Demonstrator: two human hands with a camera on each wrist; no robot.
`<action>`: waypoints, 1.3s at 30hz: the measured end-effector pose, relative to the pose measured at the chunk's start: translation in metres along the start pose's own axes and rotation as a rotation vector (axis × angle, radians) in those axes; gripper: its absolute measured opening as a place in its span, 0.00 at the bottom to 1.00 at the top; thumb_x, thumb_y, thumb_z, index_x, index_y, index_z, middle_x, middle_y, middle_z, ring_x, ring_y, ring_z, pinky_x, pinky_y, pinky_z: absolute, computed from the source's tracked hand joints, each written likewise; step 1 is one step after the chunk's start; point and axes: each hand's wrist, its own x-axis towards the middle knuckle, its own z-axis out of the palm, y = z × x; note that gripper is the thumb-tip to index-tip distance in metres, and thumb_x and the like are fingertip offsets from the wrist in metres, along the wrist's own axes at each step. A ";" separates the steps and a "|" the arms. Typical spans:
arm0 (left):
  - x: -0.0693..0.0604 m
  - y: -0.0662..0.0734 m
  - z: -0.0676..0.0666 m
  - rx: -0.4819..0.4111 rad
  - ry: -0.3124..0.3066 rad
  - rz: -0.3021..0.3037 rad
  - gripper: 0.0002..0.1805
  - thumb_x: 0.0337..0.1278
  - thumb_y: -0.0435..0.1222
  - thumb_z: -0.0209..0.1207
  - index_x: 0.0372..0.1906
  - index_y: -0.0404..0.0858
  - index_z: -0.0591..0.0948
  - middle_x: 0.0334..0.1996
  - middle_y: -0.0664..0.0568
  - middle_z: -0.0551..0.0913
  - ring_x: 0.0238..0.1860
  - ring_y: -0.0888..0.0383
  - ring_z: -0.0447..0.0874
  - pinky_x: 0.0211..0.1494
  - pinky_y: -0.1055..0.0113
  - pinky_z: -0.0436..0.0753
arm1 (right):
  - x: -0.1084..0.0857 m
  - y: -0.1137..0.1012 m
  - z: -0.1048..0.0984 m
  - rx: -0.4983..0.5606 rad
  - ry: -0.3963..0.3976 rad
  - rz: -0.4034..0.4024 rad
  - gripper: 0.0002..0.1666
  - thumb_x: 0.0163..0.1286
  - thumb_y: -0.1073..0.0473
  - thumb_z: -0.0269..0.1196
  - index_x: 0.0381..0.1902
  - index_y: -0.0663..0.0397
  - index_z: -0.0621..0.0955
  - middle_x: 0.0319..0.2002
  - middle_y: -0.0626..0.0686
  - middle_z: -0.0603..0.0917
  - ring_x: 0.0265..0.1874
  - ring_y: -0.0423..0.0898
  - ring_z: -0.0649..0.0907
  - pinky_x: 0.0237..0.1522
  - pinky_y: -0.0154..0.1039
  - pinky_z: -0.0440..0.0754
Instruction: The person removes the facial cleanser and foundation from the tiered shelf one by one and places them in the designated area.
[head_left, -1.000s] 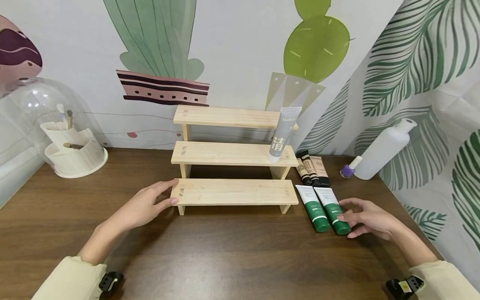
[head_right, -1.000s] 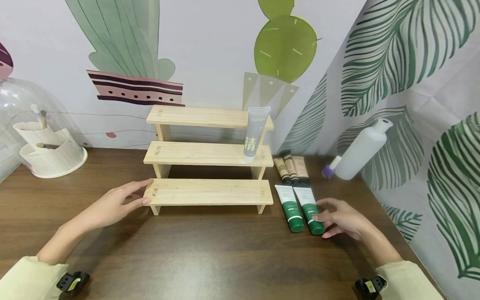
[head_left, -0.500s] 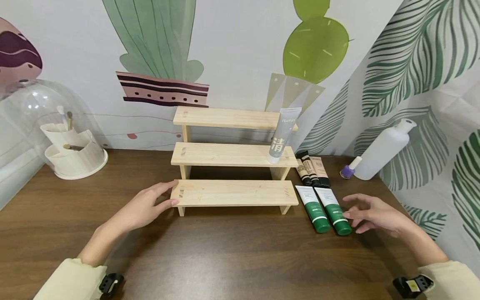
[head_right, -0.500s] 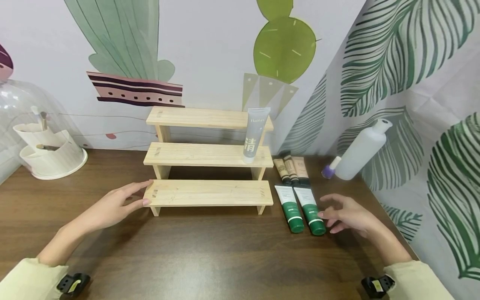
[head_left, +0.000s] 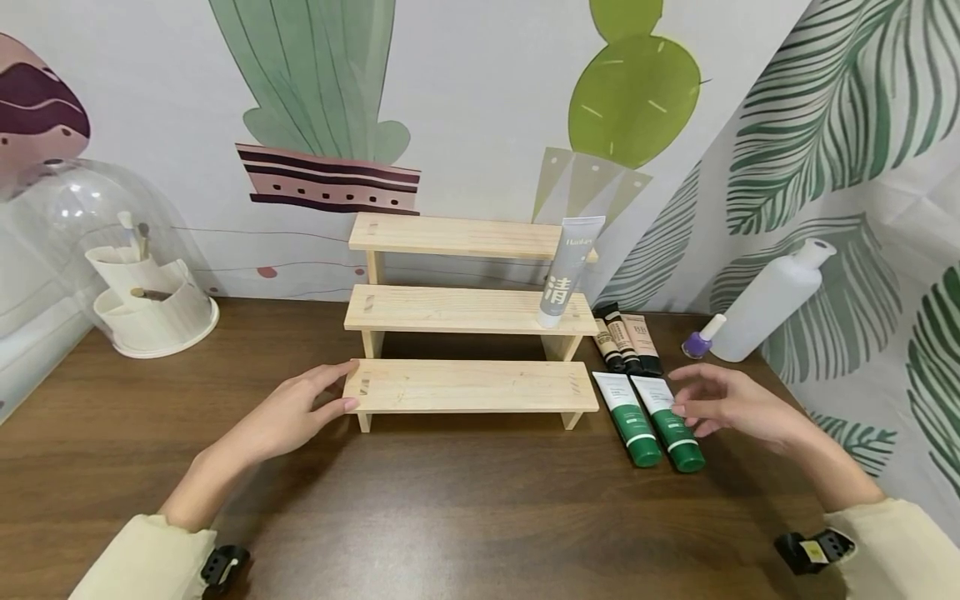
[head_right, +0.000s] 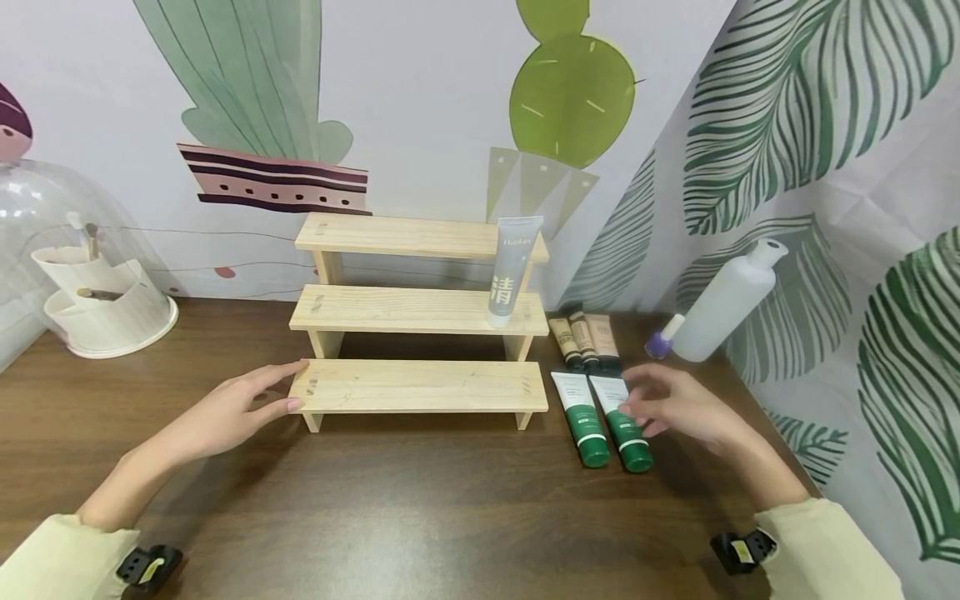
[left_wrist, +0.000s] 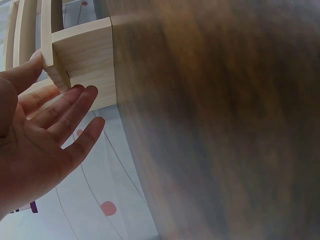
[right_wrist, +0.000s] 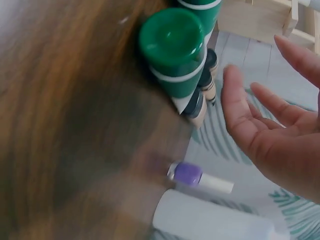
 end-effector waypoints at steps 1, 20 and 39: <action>0.000 0.000 0.000 0.000 0.001 0.001 0.28 0.60 0.40 0.57 0.60 0.28 0.68 0.55 0.35 0.72 0.52 0.43 0.73 0.54 0.47 0.71 | 0.002 -0.003 0.001 -0.003 0.010 -0.006 0.36 0.62 0.59 0.62 0.60 0.73 0.61 0.39 0.62 0.76 0.32 0.50 0.80 0.32 0.45 0.82; -0.001 0.000 0.000 0.004 0.009 -0.002 0.26 0.59 0.36 0.57 0.60 0.27 0.68 0.54 0.36 0.73 0.50 0.44 0.75 0.53 0.48 0.71 | 0.035 -0.050 0.031 0.019 0.052 -0.210 0.30 0.60 0.62 0.64 0.57 0.65 0.67 0.45 0.67 0.75 0.36 0.50 0.81 0.35 0.46 0.82; -0.001 0.000 0.000 0.008 -0.001 -0.012 0.27 0.59 0.36 0.57 0.60 0.27 0.68 0.55 0.35 0.72 0.51 0.43 0.74 0.53 0.48 0.71 | 0.060 -0.098 0.051 0.044 0.191 -0.355 0.29 0.61 0.65 0.62 0.58 0.66 0.66 0.47 0.64 0.77 0.40 0.43 0.79 0.37 0.36 0.80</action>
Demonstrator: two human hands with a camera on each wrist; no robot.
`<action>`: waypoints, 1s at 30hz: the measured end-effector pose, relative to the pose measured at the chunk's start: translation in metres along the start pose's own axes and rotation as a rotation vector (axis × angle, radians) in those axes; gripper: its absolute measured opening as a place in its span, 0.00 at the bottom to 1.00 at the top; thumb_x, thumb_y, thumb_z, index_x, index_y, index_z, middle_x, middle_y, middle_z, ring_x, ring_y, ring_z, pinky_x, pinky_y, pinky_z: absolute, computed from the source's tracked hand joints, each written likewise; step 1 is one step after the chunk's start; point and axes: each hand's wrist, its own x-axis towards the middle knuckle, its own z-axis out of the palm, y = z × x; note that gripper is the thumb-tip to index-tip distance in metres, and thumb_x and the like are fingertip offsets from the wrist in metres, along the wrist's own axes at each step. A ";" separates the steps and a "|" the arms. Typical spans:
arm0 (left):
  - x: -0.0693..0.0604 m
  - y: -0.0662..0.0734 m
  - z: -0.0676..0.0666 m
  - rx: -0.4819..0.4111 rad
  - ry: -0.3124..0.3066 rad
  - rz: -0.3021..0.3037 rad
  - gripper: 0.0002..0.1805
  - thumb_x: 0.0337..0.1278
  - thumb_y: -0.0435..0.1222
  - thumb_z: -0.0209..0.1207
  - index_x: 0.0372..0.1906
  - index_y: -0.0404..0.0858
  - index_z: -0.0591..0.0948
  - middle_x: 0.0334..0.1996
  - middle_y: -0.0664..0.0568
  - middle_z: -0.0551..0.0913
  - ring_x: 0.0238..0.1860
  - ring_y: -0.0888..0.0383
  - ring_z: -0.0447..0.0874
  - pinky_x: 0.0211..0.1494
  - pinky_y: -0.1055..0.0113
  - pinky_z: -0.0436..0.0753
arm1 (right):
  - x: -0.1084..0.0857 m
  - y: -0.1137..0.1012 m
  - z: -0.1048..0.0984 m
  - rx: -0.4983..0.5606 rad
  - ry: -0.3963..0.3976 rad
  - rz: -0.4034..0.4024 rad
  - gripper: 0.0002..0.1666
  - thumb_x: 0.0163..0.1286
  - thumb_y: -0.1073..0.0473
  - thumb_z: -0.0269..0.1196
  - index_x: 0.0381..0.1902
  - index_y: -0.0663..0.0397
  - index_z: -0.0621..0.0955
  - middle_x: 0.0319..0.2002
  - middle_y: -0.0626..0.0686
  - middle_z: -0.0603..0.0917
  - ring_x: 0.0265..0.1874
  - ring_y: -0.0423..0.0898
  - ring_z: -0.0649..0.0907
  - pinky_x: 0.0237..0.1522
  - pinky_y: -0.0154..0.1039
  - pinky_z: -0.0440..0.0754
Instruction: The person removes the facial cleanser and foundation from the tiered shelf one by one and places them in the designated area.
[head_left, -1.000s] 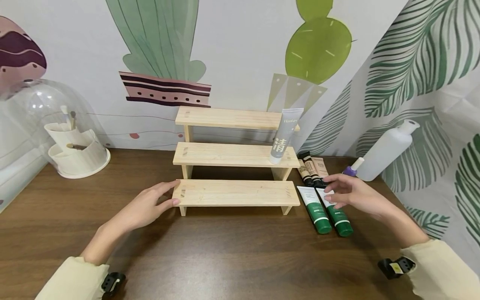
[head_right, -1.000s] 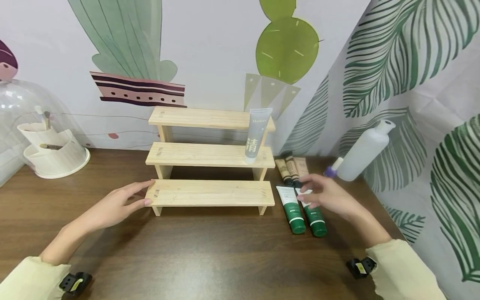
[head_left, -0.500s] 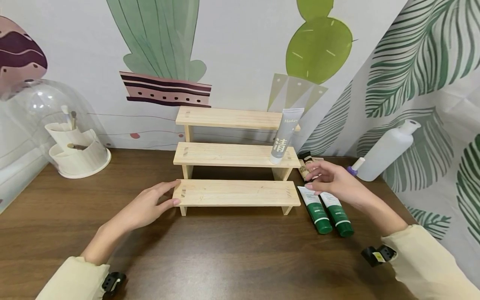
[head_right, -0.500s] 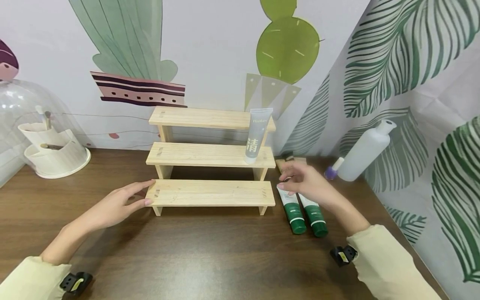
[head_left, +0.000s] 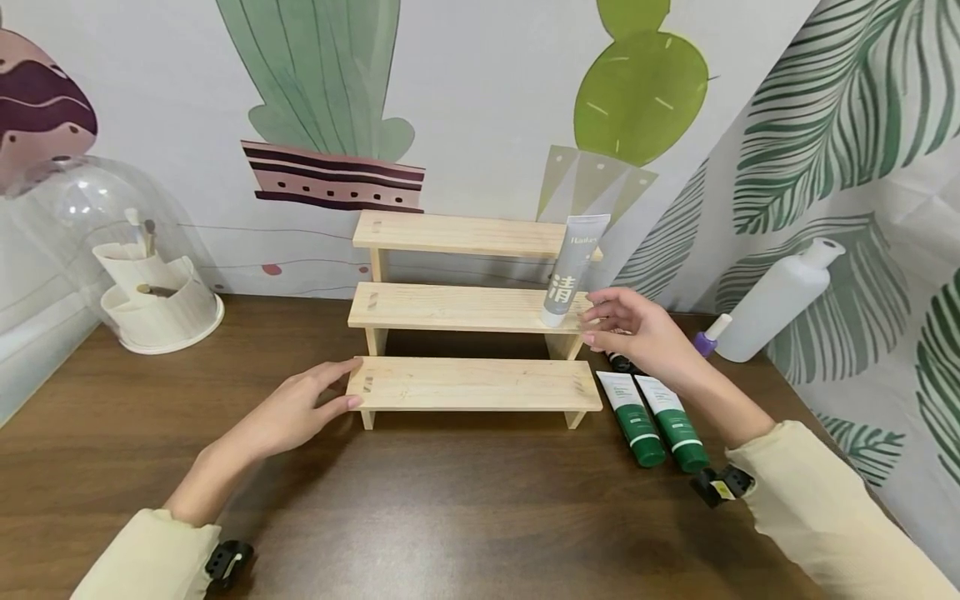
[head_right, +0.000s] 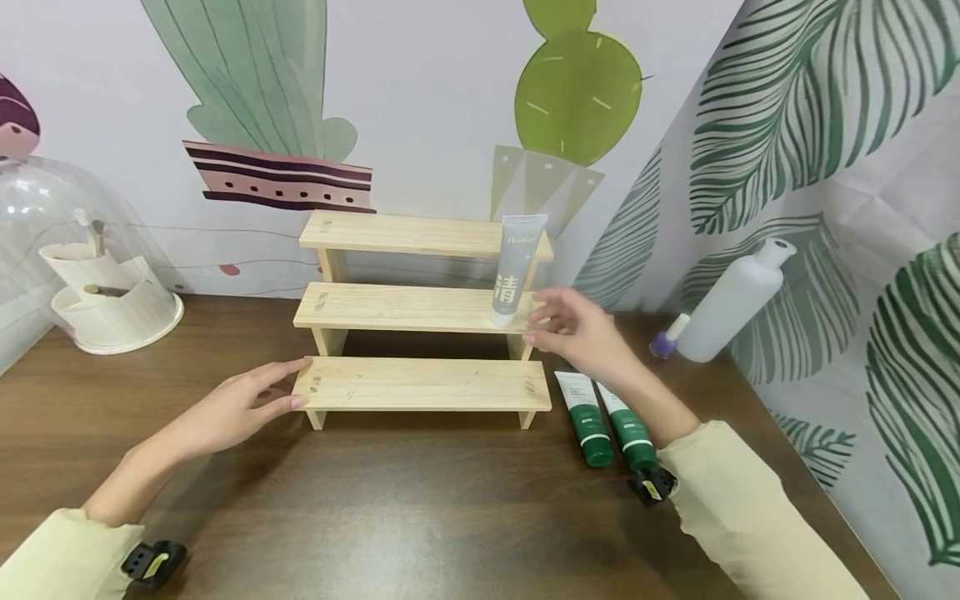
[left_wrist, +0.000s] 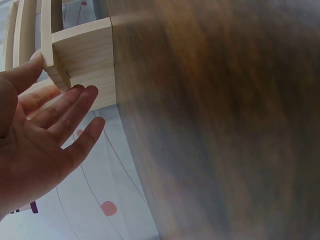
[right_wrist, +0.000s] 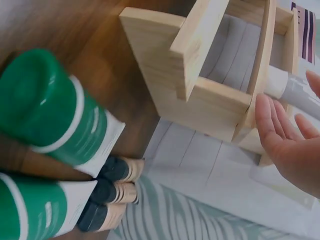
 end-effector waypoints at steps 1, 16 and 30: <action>0.000 0.000 0.000 0.000 -0.001 0.001 0.27 0.59 0.37 0.57 0.60 0.27 0.68 0.55 0.35 0.72 0.51 0.43 0.74 0.53 0.48 0.71 | 0.002 -0.001 0.001 0.002 0.014 0.000 0.29 0.61 0.65 0.62 0.58 0.65 0.67 0.48 0.64 0.77 0.41 0.43 0.79 0.37 0.35 0.80; 0.000 -0.001 0.000 -0.008 0.001 0.006 0.27 0.60 0.37 0.57 0.61 0.27 0.68 0.56 0.36 0.72 0.52 0.43 0.73 0.55 0.48 0.70 | 0.027 -0.003 0.020 0.008 0.175 -0.042 0.27 0.58 0.66 0.65 0.54 0.64 0.69 0.46 0.62 0.79 0.38 0.43 0.79 0.38 0.30 0.78; -0.001 -0.001 0.000 -0.005 -0.006 -0.008 0.27 0.60 0.37 0.57 0.61 0.28 0.67 0.56 0.36 0.72 0.52 0.44 0.73 0.54 0.48 0.70 | 0.032 -0.004 0.028 0.033 0.227 -0.050 0.27 0.56 0.68 0.65 0.53 0.65 0.69 0.41 0.65 0.80 0.35 0.40 0.79 0.36 0.29 0.76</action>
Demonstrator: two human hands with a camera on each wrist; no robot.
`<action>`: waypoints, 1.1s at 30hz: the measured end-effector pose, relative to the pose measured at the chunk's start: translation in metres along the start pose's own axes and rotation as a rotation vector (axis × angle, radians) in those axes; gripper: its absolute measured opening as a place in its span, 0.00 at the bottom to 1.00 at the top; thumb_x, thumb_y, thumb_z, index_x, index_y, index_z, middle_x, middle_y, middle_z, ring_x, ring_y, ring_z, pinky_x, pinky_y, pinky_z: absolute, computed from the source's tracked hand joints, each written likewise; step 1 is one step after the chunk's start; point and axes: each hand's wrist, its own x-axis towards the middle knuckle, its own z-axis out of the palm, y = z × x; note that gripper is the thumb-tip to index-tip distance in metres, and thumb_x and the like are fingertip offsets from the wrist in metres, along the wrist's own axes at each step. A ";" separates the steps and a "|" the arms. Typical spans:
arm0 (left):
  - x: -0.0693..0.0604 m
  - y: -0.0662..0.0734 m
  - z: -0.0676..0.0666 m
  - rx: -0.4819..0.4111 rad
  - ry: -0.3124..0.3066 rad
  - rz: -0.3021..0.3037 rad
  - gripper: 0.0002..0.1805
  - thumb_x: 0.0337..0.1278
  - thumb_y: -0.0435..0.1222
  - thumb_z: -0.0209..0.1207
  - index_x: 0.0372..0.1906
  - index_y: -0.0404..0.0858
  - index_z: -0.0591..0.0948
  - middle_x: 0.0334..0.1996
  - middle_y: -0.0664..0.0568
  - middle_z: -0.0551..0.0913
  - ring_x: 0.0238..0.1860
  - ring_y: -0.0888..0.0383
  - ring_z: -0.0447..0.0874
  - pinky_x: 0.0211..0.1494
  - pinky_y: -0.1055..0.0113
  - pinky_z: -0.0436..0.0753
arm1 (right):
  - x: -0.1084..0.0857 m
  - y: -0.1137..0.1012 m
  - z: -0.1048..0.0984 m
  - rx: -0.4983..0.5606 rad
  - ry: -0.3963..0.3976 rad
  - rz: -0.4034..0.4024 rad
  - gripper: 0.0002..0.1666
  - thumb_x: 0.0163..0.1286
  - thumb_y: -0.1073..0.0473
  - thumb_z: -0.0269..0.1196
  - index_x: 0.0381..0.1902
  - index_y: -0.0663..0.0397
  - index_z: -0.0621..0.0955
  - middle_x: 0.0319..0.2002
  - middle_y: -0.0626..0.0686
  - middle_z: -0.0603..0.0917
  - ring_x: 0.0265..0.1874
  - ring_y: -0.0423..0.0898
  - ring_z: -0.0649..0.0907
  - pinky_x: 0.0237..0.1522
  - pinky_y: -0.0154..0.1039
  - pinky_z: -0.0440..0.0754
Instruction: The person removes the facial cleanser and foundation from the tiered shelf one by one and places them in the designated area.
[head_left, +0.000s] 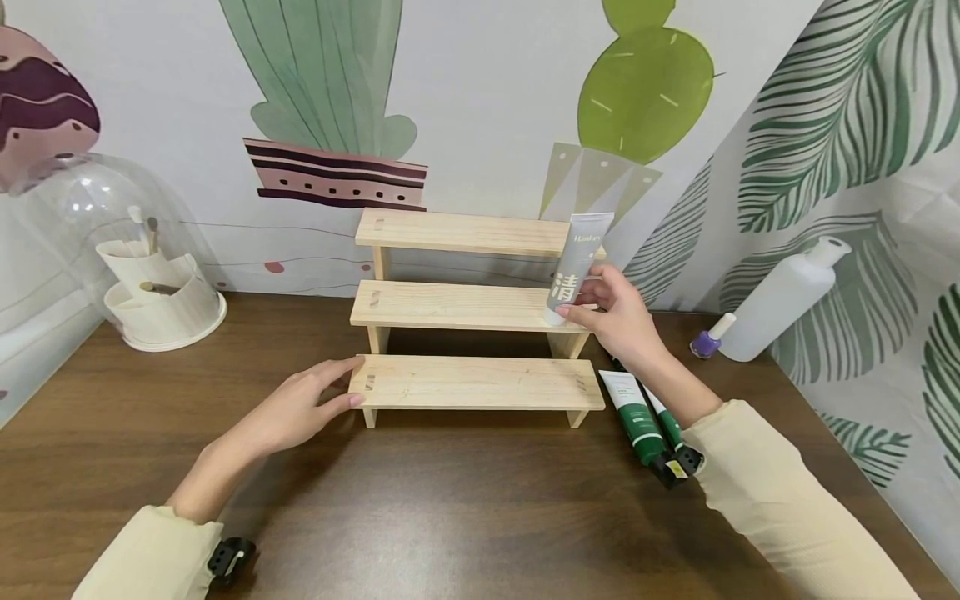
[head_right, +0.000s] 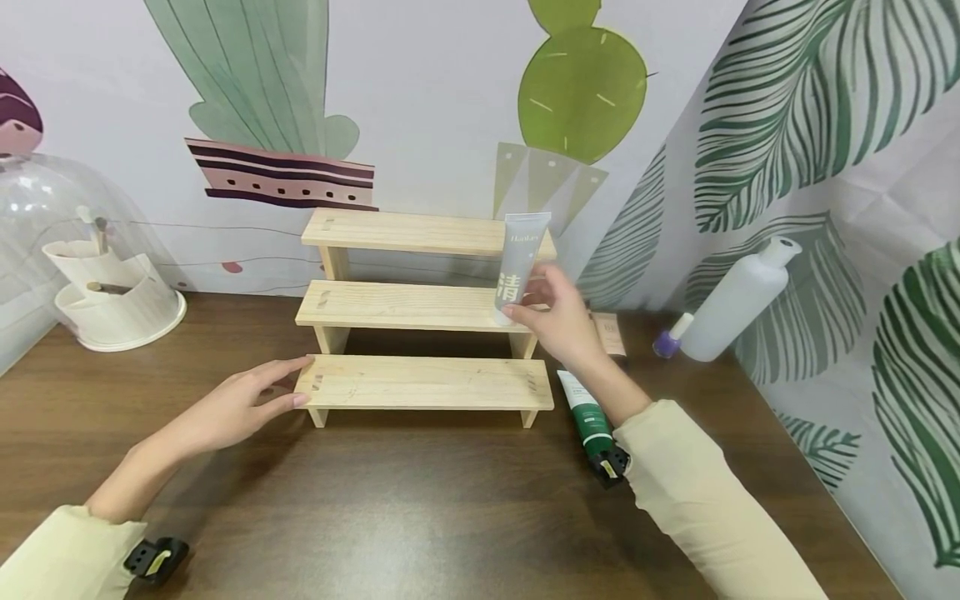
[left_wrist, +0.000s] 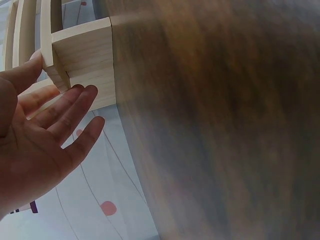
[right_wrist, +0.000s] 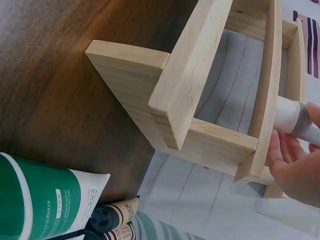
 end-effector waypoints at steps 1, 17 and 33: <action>0.000 0.000 0.000 0.000 -0.001 0.000 0.27 0.60 0.37 0.57 0.61 0.28 0.67 0.56 0.36 0.72 0.52 0.44 0.73 0.55 0.48 0.70 | 0.000 0.000 0.000 -0.002 0.003 -0.001 0.27 0.56 0.69 0.65 0.53 0.66 0.68 0.41 0.65 0.80 0.35 0.40 0.79 0.36 0.29 0.76; 0.000 0.001 0.000 0.000 0.002 -0.002 0.27 0.60 0.38 0.56 0.61 0.29 0.67 0.56 0.36 0.71 0.54 0.42 0.72 0.55 0.47 0.69 | -0.009 -0.001 -0.006 -0.021 0.011 -0.006 0.27 0.55 0.69 0.66 0.52 0.64 0.68 0.38 0.61 0.81 0.34 0.40 0.80 0.35 0.30 0.77; 0.000 -0.001 0.001 -0.002 0.005 -0.001 0.27 0.61 0.39 0.56 0.61 0.29 0.68 0.57 0.36 0.71 0.55 0.42 0.70 0.56 0.47 0.69 | -0.028 0.001 -0.034 -0.087 -0.039 0.052 0.29 0.56 0.65 0.67 0.52 0.60 0.67 0.38 0.59 0.81 0.35 0.42 0.80 0.34 0.33 0.80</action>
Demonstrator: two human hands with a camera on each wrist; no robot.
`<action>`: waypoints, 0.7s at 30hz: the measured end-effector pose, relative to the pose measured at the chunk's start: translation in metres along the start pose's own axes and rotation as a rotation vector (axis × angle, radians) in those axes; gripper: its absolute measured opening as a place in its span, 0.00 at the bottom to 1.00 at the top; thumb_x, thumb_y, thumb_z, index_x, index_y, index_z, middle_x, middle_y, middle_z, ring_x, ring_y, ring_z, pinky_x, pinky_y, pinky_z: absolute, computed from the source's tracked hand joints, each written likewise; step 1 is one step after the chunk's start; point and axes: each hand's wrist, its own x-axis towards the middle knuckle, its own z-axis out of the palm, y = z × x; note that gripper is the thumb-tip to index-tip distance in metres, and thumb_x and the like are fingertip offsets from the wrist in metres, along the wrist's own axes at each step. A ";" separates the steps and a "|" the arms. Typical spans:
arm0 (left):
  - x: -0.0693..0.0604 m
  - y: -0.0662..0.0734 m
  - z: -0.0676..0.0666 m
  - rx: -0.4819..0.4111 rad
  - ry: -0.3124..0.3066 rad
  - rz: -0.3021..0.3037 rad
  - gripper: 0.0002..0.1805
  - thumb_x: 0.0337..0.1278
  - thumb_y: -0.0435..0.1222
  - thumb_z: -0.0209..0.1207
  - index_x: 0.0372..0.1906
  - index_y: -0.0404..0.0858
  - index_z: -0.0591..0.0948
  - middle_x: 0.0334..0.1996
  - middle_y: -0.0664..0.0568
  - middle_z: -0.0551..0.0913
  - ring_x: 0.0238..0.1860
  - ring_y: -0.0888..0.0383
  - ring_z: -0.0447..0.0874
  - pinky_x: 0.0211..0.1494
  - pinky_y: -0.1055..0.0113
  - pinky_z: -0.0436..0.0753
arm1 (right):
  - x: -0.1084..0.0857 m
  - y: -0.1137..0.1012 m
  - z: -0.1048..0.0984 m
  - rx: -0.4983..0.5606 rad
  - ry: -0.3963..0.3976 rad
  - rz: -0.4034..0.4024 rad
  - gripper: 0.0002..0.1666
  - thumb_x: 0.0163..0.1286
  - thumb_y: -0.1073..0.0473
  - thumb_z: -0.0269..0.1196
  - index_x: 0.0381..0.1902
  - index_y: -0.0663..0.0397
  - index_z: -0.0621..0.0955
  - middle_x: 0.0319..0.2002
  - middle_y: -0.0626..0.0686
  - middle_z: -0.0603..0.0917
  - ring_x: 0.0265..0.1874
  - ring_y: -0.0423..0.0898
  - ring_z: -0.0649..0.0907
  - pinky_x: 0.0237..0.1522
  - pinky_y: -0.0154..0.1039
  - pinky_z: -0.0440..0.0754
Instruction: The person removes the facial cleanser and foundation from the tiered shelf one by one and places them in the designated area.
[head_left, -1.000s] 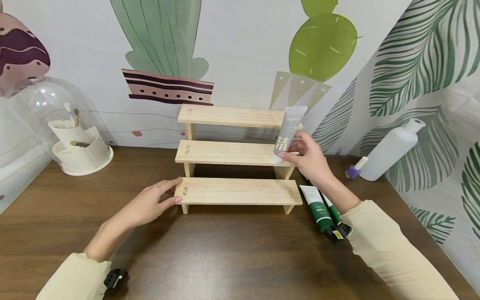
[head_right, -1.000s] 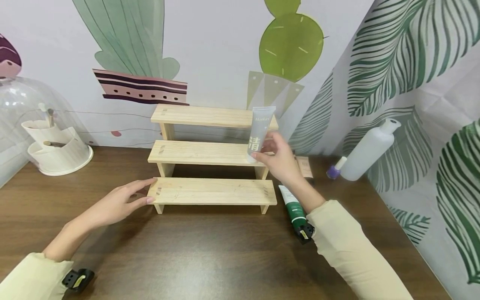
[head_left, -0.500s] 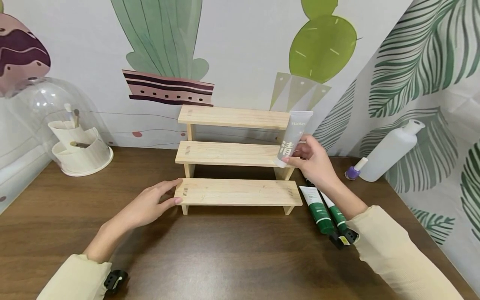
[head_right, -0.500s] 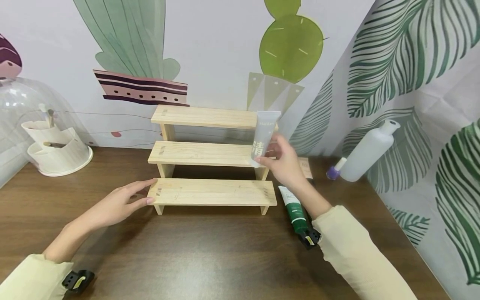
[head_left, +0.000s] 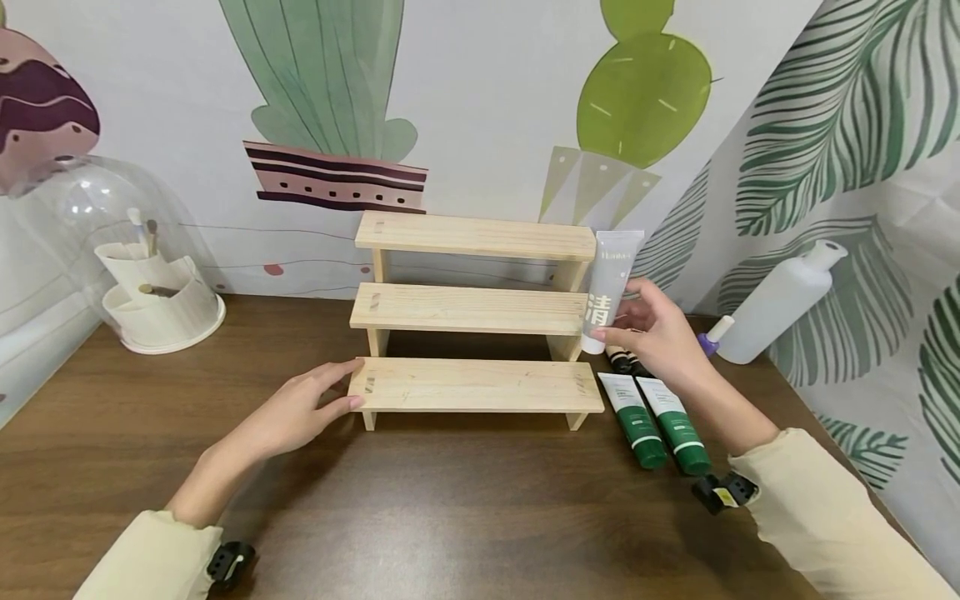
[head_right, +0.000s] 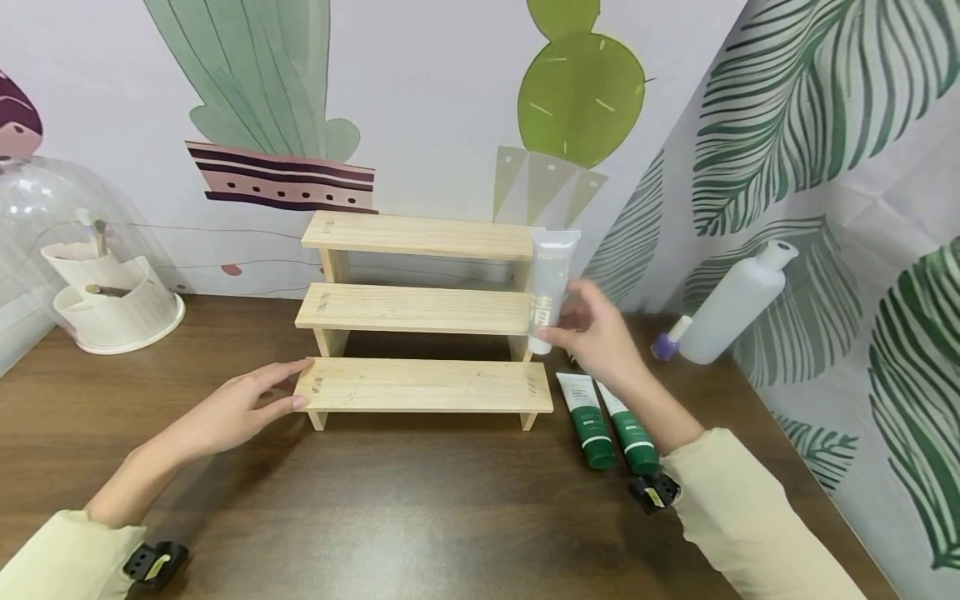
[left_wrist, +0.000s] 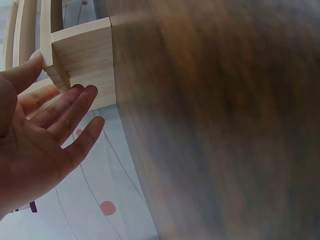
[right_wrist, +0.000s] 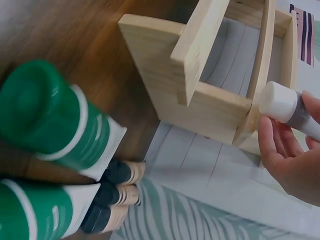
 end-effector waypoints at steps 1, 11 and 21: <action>0.000 0.000 0.000 -0.001 0.001 0.000 0.27 0.60 0.39 0.56 0.61 0.29 0.68 0.57 0.36 0.71 0.55 0.42 0.71 0.55 0.47 0.69 | -0.002 0.001 -0.002 -0.011 -0.007 0.008 0.30 0.56 0.65 0.67 0.53 0.60 0.66 0.38 0.60 0.81 0.34 0.42 0.80 0.34 0.34 0.80; 0.000 0.001 0.000 -0.004 0.000 0.005 0.27 0.60 0.39 0.56 0.61 0.28 0.68 0.56 0.36 0.71 0.53 0.43 0.72 0.54 0.47 0.70 | -0.019 0.019 -0.023 -0.104 -0.095 0.065 0.29 0.56 0.64 0.67 0.53 0.63 0.67 0.37 0.62 0.80 0.32 0.43 0.80 0.34 0.36 0.80; 0.000 0.001 0.000 -0.001 -0.005 -0.002 0.28 0.60 0.41 0.56 0.61 0.28 0.68 0.57 0.35 0.70 0.56 0.41 0.70 0.56 0.46 0.68 | -0.040 0.037 -0.051 -0.051 -0.206 0.166 0.31 0.55 0.68 0.66 0.53 0.68 0.63 0.34 0.63 0.79 0.29 0.45 0.81 0.32 0.42 0.82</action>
